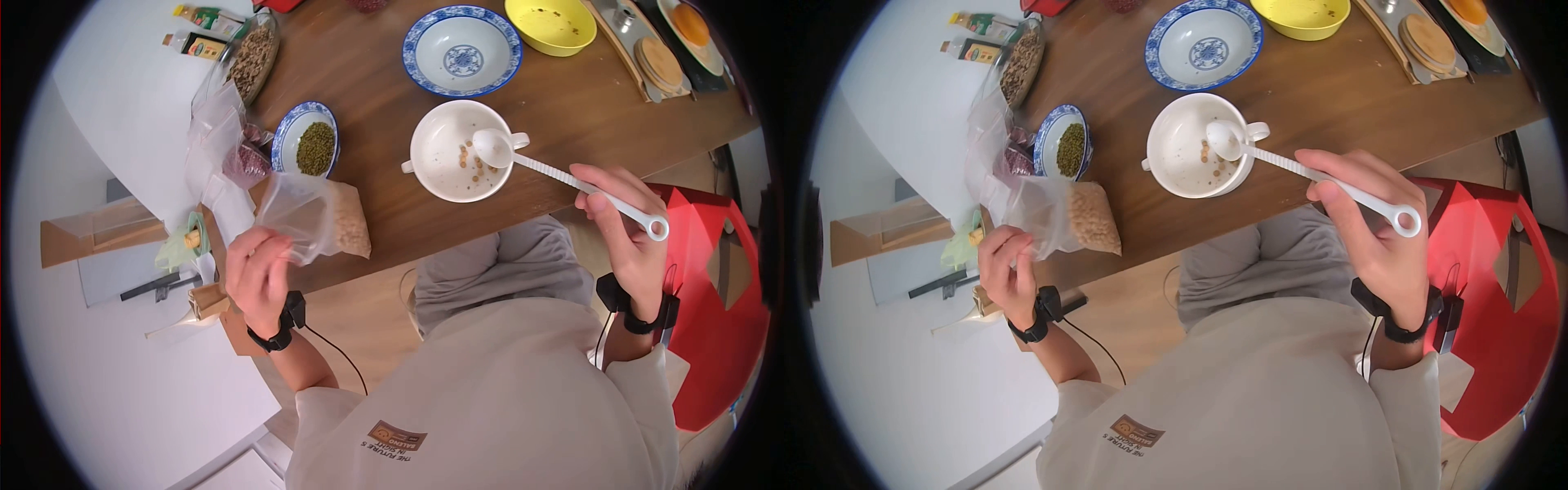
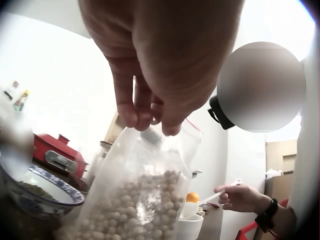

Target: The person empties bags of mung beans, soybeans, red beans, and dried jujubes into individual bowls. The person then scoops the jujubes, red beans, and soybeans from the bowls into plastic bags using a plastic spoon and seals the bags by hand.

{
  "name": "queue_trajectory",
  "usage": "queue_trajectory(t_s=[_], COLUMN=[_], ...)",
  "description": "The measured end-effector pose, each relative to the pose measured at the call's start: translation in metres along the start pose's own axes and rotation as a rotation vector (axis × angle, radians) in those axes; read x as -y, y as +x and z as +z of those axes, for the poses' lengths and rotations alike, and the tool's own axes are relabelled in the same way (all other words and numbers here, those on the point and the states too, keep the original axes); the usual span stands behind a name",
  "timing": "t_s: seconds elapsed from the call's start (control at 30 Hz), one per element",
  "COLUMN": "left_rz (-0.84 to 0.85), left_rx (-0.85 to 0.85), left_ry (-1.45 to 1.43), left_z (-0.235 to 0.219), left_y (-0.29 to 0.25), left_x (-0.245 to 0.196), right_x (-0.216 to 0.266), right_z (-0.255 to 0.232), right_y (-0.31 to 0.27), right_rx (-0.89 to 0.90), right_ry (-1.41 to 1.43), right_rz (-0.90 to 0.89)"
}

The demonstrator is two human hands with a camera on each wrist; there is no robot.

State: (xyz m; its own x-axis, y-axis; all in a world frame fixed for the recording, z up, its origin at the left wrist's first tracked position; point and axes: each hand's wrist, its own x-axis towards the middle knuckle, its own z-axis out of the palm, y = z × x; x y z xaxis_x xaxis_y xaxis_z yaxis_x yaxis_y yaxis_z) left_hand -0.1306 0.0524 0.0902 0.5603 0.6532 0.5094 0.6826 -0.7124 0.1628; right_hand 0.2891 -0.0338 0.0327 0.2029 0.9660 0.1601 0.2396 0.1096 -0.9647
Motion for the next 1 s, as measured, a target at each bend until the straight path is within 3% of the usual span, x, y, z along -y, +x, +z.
queue_trajectory(t_s=[0.13, 0.23, 0.4, 0.53, 0.7, 0.83, 1.0], left_rz=[-0.186, -0.191, -0.063, 0.096, 0.216, 0.267, 0.306], left_rx=[-0.013, -0.02, -0.02, 0.106, 0.164, 0.218, 0.211], left_ry=[0.014, -0.023, -0.085, -0.177, -0.182, -0.194, -0.213], left_z=[-0.012, -0.011, 0.006, 0.028, 0.045, 0.054, 0.061], left_y=[-0.024, -0.024, 0.012, 0.043, 0.066, 0.07, 0.069], left_x=[0.0, -0.007, -0.019, -0.025, -0.035, -0.033, -0.029], right_x=[0.007, 0.015, 0.025, 0.03, 0.036, 0.038, 0.033], right_z=[0.002, 0.006, 0.013, 0.015, 0.015, 0.014, 0.016], right_y=[0.006, 0.016, 0.03, 0.034, 0.034, 0.034, 0.044], right_rx=[0.039, 0.079, 0.166, 0.224, 0.283, 0.355, 0.237], right_ry=[-0.109, -0.258, -0.444, -0.516, -0.507, -0.365, -0.39], right_rz=[-0.099, -0.257, -0.459, -0.517, -0.531, -0.43, -0.383])
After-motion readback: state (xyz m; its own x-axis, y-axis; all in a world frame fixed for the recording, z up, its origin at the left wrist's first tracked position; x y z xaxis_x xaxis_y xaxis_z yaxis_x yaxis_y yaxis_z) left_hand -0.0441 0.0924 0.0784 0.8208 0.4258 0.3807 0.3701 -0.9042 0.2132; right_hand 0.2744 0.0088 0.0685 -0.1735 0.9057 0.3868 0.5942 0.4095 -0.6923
